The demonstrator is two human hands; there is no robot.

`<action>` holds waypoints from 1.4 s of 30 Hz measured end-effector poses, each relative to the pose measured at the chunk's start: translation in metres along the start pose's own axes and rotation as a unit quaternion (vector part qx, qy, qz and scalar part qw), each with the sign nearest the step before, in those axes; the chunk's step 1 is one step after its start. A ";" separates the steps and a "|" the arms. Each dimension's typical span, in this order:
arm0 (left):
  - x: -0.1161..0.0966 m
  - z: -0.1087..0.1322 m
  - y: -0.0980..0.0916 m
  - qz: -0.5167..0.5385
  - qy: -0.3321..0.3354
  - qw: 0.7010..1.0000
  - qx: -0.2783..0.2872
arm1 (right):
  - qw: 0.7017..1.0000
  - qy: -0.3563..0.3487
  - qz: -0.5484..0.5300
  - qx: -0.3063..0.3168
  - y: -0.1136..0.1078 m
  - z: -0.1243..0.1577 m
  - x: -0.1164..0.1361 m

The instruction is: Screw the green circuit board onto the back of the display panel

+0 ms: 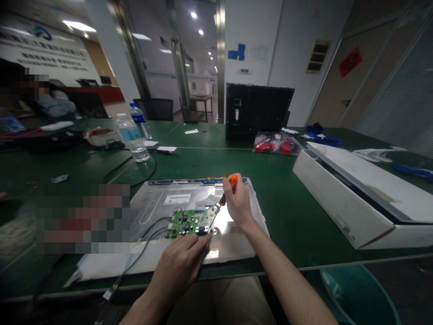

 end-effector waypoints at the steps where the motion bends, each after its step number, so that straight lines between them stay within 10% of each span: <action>1: 0.000 0.000 0.000 0.001 -0.002 1.000 0.001 | 1.000 -0.002 0.003 -0.002 -0.001 0.000 0.000; 42: 0.002 0.001 0.004 0.000 0.002 1.000 0.010 | 0.997 -0.067 0.019 -0.033 -0.007 0.005 0.004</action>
Point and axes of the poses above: each hand's wrist, its own z-axis away from the middle knuckle, its own y-axis out of the palm, x = y × z, the point moved 3 cm from there along -z, towards the middle knuckle, and after that the axes turned 14 degrees about z, right-handed, at the moved point
